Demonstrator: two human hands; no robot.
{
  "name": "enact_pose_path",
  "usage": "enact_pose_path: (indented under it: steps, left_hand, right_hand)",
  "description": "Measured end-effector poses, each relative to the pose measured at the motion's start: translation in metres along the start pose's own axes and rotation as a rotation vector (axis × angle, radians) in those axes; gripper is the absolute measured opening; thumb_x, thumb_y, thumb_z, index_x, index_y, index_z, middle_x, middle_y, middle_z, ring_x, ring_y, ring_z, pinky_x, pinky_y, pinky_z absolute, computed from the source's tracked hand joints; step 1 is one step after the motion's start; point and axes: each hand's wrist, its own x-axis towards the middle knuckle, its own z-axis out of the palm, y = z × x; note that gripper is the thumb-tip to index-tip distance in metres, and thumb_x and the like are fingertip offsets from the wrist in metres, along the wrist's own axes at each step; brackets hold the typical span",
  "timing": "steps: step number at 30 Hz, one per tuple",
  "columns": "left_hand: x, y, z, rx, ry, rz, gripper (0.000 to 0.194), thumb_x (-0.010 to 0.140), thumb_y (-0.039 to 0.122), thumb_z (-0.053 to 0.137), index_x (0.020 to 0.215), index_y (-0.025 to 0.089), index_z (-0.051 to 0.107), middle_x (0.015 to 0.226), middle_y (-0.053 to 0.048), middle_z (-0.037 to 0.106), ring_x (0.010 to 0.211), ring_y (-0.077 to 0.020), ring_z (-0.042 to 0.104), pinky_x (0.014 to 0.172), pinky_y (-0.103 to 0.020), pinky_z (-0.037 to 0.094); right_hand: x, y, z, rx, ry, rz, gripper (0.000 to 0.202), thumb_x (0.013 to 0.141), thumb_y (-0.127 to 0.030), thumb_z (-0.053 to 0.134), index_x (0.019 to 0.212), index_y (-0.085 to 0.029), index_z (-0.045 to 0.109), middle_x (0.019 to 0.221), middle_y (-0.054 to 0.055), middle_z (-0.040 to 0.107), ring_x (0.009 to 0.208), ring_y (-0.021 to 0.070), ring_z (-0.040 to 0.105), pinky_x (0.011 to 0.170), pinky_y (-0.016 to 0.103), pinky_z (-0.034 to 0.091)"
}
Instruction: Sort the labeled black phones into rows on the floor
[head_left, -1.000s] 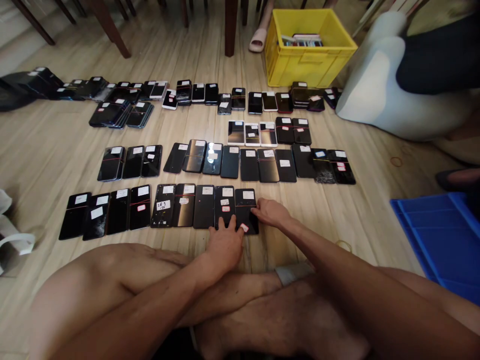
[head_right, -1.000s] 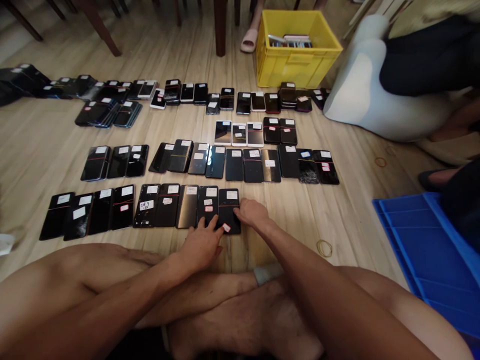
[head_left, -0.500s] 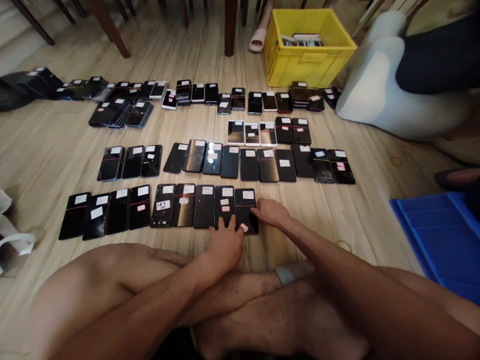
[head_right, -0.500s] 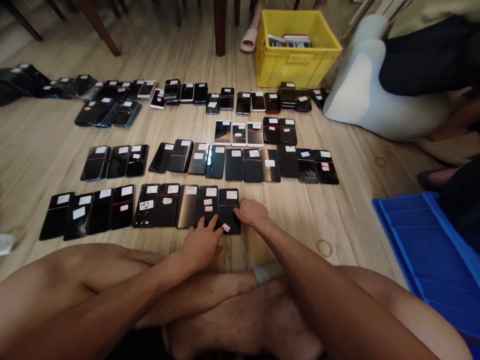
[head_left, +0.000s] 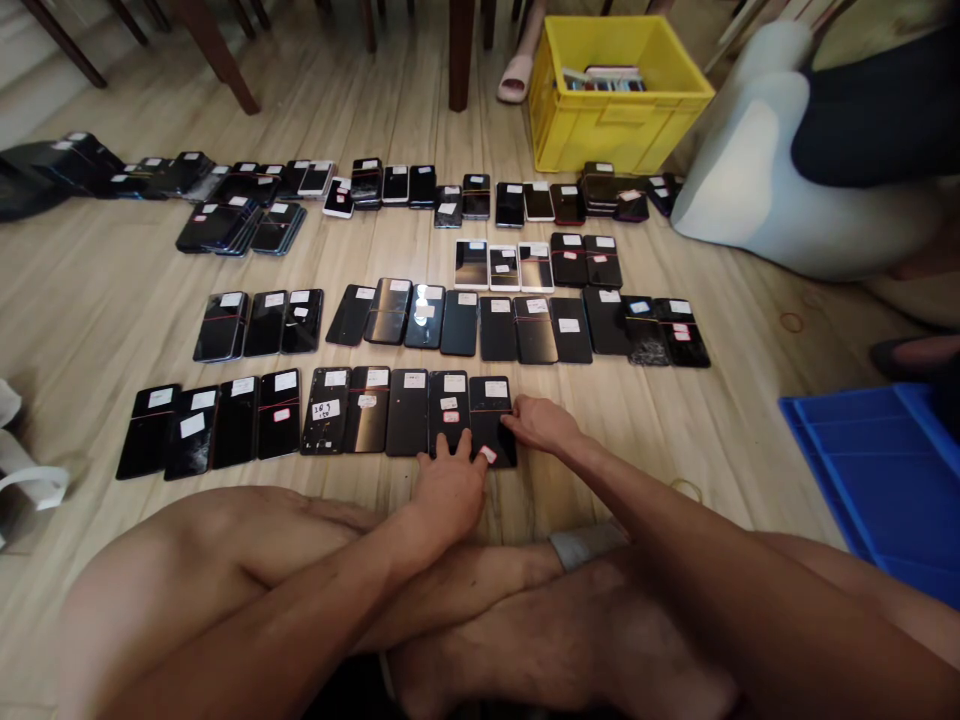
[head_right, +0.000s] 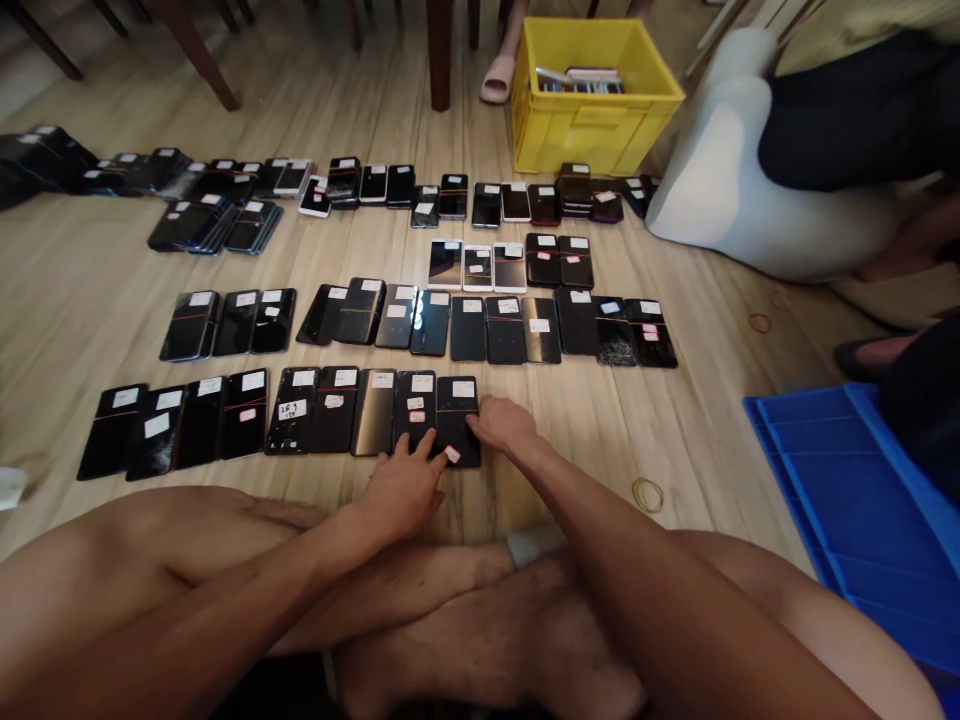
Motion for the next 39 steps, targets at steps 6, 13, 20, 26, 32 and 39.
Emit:
enact_pose_path:
  steps: [6, 13, 20, 26, 32, 39]
  left_hand:
    - [-0.0009, 0.0002, -0.0008, -0.001, 0.006, 0.004, 0.061, 0.095, 0.033, 0.057, 0.155, 0.025, 0.048, 0.17, -0.013, 0.031, 0.146, -0.0506, 0.037, 0.102, -0.07, 0.049]
    - [-0.0013, 0.0004, -0.002, -0.001, 0.003, -0.001, 0.059, 0.096, 0.032, 0.056, 0.154, 0.025, 0.049, 0.17, -0.013, 0.031, 0.146, -0.0495, 0.038, 0.102, -0.069, 0.049]
    - [0.0002, 0.0, 0.0004, -0.003, 0.009, 0.001, 0.06, 0.095, 0.033, 0.057, 0.154, 0.024, 0.05, 0.17, -0.013, 0.031, 0.146, -0.0505, 0.038, 0.102, -0.07, 0.049]
    - [-0.0003, 0.0002, -0.0003, 0.001, 0.009, 0.001, 0.059, 0.096, 0.032, 0.057, 0.154, 0.025, 0.049, 0.17, -0.013, 0.031, 0.146, -0.0502, 0.038, 0.102, -0.07, 0.05]
    - [-0.0016, 0.0011, -0.0032, 0.001, -0.001, -0.002, 0.059, 0.096, 0.032, 0.057, 0.154, 0.024, 0.049, 0.17, -0.013, 0.031, 0.147, -0.0503, 0.037, 0.102, -0.069, 0.05]
    - [-0.0016, 0.0011, -0.0045, 0.005, -0.017, 0.0, 0.059, 0.097, 0.031, 0.056, 0.155, 0.024, 0.048, 0.171, -0.013, 0.03, 0.147, -0.0504, 0.037, 0.103, -0.069, 0.05]
  right_hand:
    - [0.0012, 0.0002, 0.0011, -0.008, 0.0, 0.001, 0.043, 0.103, -0.04, 0.047, 0.122, -0.01, 0.07, 0.119, 0.02, 0.074, 0.111, 0.0313, 0.071, 0.086, 0.034, 0.051]
    - [0.0025, 0.0012, 0.0029, -0.011, 0.011, -0.013, 0.043, 0.104, -0.04, 0.047, 0.124, -0.01, 0.07, 0.119, 0.02, 0.074, 0.111, 0.0307, 0.071, 0.087, 0.033, 0.051]
    - [0.0039, 0.0019, 0.0038, -0.009, 0.014, -0.01, 0.043, 0.104, -0.04, 0.047, 0.124, -0.01, 0.07, 0.118, 0.02, 0.074, 0.11, 0.0319, 0.071, 0.085, 0.034, 0.051]
    - [0.0046, 0.0026, 0.0053, -0.005, 0.019, -0.009, 0.043, 0.104, -0.041, 0.048, 0.124, -0.01, 0.069, 0.119, 0.02, 0.074, 0.111, 0.0315, 0.071, 0.085, 0.033, 0.051]
    - [0.0046, 0.0024, 0.0047, -0.001, 0.021, -0.001, 0.041, 0.103, -0.04, 0.049, 0.121, -0.011, 0.07, 0.117, 0.019, 0.074, 0.109, 0.0309, 0.071, 0.084, 0.032, 0.05]
    - [0.0046, 0.0028, 0.0052, 0.002, 0.021, -0.007, 0.041, 0.103, -0.04, 0.049, 0.121, -0.01, 0.07, 0.117, 0.019, 0.074, 0.109, 0.0321, 0.071, 0.084, 0.035, 0.051]
